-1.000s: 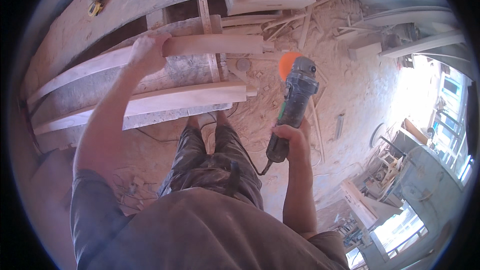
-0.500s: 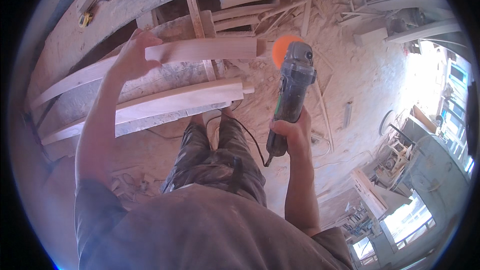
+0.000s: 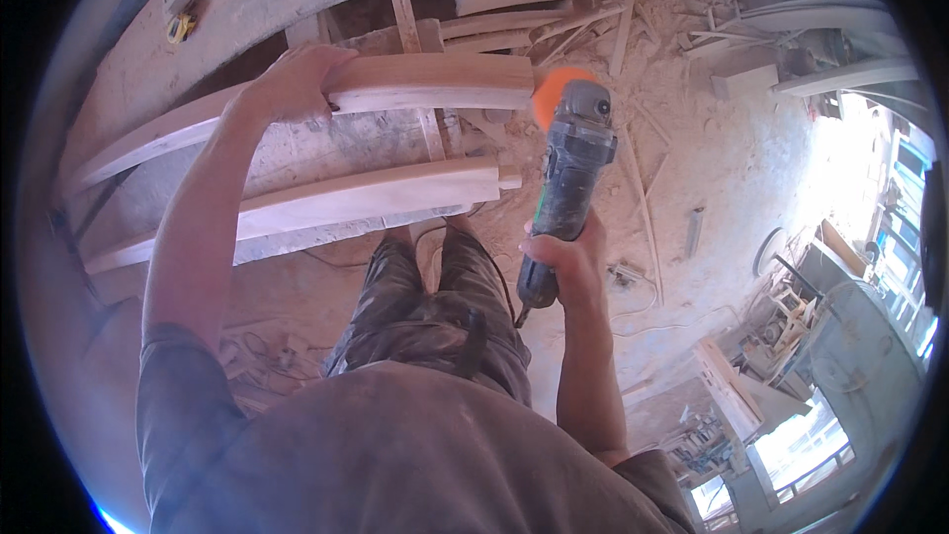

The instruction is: The person sands the surfaces and edges of long wooden boards using a handheld power sander, plugs the sander into a power strip, and moves the finished pieces.

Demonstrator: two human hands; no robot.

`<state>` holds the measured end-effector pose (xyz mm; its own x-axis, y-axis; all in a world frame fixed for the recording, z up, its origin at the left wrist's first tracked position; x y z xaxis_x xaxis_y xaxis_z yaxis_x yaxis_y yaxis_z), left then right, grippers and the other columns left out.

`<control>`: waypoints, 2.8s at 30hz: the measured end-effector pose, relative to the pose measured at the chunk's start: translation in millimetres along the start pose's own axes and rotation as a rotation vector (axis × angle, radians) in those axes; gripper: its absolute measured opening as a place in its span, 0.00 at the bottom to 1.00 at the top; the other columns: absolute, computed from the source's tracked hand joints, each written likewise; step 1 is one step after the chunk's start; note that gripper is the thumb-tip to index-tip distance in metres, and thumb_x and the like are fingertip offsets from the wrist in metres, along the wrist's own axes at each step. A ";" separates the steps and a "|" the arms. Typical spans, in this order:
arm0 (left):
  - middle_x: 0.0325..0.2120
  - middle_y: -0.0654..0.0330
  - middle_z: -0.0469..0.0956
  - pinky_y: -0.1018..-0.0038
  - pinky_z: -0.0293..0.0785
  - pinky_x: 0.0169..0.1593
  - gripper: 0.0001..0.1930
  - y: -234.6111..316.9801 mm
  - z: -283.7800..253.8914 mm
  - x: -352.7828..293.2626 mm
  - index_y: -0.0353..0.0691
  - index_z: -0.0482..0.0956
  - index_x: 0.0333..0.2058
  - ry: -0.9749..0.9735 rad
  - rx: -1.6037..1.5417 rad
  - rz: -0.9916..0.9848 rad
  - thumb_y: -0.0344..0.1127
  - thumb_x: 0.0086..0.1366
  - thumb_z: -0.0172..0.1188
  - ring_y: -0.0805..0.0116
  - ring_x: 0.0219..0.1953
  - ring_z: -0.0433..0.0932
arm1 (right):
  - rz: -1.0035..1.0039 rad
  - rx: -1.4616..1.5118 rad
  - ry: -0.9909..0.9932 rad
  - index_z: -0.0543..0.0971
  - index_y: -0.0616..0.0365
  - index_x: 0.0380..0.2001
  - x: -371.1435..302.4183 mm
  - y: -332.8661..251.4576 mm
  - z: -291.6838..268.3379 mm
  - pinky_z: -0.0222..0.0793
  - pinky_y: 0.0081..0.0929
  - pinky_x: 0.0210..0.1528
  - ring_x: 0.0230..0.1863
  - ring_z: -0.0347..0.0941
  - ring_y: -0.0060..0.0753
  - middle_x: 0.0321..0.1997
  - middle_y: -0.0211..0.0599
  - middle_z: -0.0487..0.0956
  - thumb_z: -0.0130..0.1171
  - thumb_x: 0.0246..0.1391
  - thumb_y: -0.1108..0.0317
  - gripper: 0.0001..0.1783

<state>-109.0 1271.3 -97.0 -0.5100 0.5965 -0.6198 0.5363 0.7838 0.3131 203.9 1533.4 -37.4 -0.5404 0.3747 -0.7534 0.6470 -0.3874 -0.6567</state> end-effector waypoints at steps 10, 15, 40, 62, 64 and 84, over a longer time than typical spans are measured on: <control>0.59 0.53 0.76 0.66 0.63 0.71 0.48 -35.9 -5.4 15.2 0.40 0.71 0.66 -0.103 -0.437 -0.074 0.23 0.41 0.77 0.57 0.65 0.72 | -0.002 0.069 0.089 0.77 0.63 0.44 -7.1 16.0 -11.1 0.75 0.28 0.40 0.34 0.78 0.28 0.34 0.34 0.81 0.71 0.31 0.73 0.30; 0.55 0.54 0.77 0.65 0.66 0.69 0.40 -14.9 -2.9 -1.9 0.39 0.77 0.58 0.262 -0.174 0.100 0.24 0.40 0.78 0.56 0.64 0.71 | -0.046 0.050 0.058 0.77 0.63 0.45 2.6 13.6 -16.6 0.76 0.28 0.40 0.35 0.79 0.28 0.35 0.34 0.81 0.71 0.31 0.71 0.31; 0.57 0.52 0.75 0.56 0.65 0.67 0.33 -9.5 26.9 -1.7 0.38 0.77 0.56 0.481 -0.014 -0.005 0.27 0.47 0.75 0.50 0.63 0.70 | -0.112 0.046 0.064 0.78 0.62 0.42 24.1 49.2 -35.8 0.75 0.28 0.41 0.34 0.78 0.28 0.33 0.33 0.81 0.69 0.33 0.72 0.26; 0.55 0.52 0.75 0.59 0.70 0.63 0.35 70.8 88.4 -80.2 0.37 0.77 0.55 0.425 -0.212 0.157 0.30 0.46 0.79 0.47 0.60 0.71 | 0.072 0.095 0.117 0.78 0.65 0.33 -49.4 60.4 -46.1 0.76 0.30 0.32 0.25 0.79 0.34 0.27 0.40 0.81 0.63 0.30 0.73 0.19; 0.56 0.53 0.73 0.59 0.70 0.64 0.35 73.8 91.8 -82.9 0.38 0.77 0.56 0.390 -0.117 0.115 0.32 0.46 0.79 0.47 0.60 0.70 | 0.076 0.103 0.105 0.78 0.65 0.32 -50.3 62.9 -48.4 0.76 0.31 0.32 0.25 0.79 0.34 0.26 0.40 0.81 0.63 0.30 0.73 0.18; 0.54 0.52 0.81 0.64 0.69 0.65 0.36 7.9 -17.3 59.0 0.37 0.77 0.61 0.099 -0.357 0.000 0.41 0.54 0.78 0.55 0.59 0.78 | 0.083 0.162 0.097 0.77 0.63 0.33 -48.4 74.7 -63.6 0.74 0.30 0.33 0.26 0.78 0.33 0.25 0.40 0.80 0.62 0.32 0.70 0.19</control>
<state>-146.5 1315.6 -118.6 -0.5819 0.5966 -0.5526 0.2770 0.7843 0.5551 312.6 1539.9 -47.9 -0.4295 0.4126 -0.8033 0.5880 -0.5474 -0.5955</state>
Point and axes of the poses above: each hand's wrist, its own x-axis towards the middle knuckle, its own z-axis out of the palm, y = z × x, the point moved 2 cm from there along x, towards the middle knuckle
